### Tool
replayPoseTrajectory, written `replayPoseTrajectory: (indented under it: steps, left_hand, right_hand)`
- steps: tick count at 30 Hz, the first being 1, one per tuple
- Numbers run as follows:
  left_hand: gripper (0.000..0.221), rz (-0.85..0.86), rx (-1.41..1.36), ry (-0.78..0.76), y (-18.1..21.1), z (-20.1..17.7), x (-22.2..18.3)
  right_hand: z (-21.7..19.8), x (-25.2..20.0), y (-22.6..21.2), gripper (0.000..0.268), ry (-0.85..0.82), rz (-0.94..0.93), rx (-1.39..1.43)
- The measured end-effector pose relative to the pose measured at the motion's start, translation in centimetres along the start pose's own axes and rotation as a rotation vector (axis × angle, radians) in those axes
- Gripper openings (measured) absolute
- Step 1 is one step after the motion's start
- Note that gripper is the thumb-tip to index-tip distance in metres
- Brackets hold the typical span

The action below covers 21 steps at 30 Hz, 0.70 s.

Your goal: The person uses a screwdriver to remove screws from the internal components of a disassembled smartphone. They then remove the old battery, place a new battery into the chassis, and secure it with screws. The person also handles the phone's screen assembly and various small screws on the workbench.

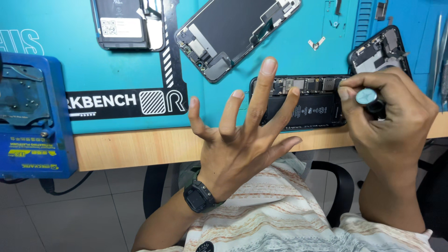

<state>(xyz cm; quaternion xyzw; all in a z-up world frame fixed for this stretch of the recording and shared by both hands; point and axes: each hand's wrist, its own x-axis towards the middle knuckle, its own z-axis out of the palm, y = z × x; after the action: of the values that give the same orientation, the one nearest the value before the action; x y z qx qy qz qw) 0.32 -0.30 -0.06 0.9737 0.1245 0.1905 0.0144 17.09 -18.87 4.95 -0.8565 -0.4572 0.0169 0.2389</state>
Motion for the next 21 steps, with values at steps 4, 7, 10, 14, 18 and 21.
replayPoseTrajectory:
  steps: [4,7,10,14,18,21]
  left_hand:
    - [0.065,-0.016,-0.044,-0.040,0.3,-0.3,0.1]
    - [0.058,-0.024,-0.055,-0.021,0.3,-0.2,0.1]
    - [0.058,-0.024,-0.052,-0.015,0.2,-0.1,0.1]
    - [0.057,-0.026,-0.071,-0.007,0.1,-0.1,0.0]
    - [0.059,-0.019,-0.075,-0.014,0.1,0.0,-0.1]
    - [0.060,-0.022,-0.069,-0.001,0.1,0.1,-0.1]
  right_hand:
    - [0.7,0.6,-0.4,0.007,-0.003,0.003,-0.010]
    - [1.4,1.0,-0.3,0.006,0.006,-0.019,-0.041]
    - [2.1,1.0,-0.2,0.006,0.033,-0.053,-0.059]
    - [2.7,0.6,0.0,0.006,0.074,-0.076,-0.093]
    - [3.1,0.3,0.1,0.012,0.091,-0.085,-0.130]
    - [3.4,0.0,0.5,0.008,0.109,-0.106,-0.161]
